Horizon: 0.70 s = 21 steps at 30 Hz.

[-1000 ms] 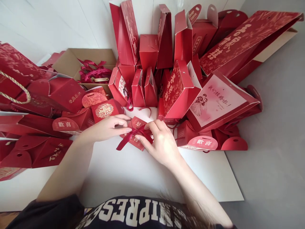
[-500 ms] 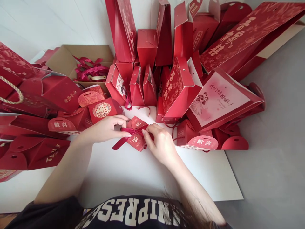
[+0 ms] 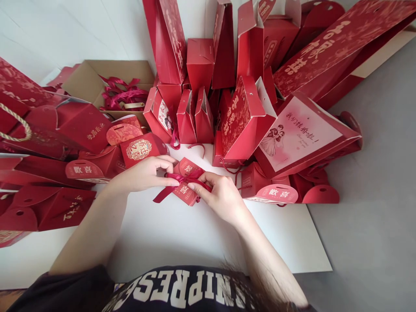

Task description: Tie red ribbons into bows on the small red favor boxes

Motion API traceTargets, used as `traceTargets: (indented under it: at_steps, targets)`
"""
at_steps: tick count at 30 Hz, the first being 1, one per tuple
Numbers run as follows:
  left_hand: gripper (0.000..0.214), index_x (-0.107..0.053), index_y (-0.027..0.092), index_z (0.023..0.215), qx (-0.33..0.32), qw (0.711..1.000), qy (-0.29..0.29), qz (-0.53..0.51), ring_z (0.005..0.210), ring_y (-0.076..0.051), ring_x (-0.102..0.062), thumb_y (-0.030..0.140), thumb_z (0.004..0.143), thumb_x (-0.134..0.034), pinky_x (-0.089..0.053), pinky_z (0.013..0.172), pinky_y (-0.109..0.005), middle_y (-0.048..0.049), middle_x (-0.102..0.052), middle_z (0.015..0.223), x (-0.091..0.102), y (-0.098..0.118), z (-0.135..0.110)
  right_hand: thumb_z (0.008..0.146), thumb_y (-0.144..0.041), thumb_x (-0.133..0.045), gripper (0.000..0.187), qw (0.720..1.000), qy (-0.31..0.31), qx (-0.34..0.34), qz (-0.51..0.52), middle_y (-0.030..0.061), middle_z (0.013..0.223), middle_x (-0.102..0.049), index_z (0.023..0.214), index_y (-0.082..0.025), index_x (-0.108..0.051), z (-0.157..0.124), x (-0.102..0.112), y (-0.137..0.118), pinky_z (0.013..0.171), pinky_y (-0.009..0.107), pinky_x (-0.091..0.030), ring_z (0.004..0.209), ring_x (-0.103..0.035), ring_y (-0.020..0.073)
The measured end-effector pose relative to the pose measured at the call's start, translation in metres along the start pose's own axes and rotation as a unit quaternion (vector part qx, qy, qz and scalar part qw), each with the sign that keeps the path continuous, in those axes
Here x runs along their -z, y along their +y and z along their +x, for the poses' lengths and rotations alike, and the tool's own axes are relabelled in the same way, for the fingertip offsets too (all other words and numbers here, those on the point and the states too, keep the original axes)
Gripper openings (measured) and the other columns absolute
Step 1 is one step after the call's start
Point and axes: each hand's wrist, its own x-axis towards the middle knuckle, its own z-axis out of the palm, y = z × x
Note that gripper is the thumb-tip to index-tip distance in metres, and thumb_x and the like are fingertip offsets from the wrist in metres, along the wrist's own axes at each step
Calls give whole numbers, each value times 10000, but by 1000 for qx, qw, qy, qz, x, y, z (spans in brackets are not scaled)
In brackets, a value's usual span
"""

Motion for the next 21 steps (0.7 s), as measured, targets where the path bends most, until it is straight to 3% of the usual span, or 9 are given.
traceTargets:
  at_steps: [8,14,21]
  targets:
    - [457,-382,177,594,-2,1000,-16,7,809,-159,-554,512,884,-495,-411,695,-274,-7,-525,814,2,0,0,917,-407,-549,301,997,-34,-12,72,-29,568,-593,693,-205,-559,1,2,2,567,253,-399,543,-511,128]
    - [435,-445,168,606,-8,999,-42,1,836,-149,-564,490,888,-521,-415,755,-269,-8,-565,926,4,-4,2,927,-338,-543,292,995,-57,7,77,-13,637,-663,671,-200,-560,2,5,1,670,271,-442,636,-597,141]
    - [418,-519,169,628,-17,998,-55,-23,917,-167,-583,497,886,-519,-441,825,-296,-30,-594,1084,3,-6,5,925,-328,-559,229,984,-115,11,132,6,702,-677,749,-185,-596,5,9,3,608,260,-461,579,-582,120]
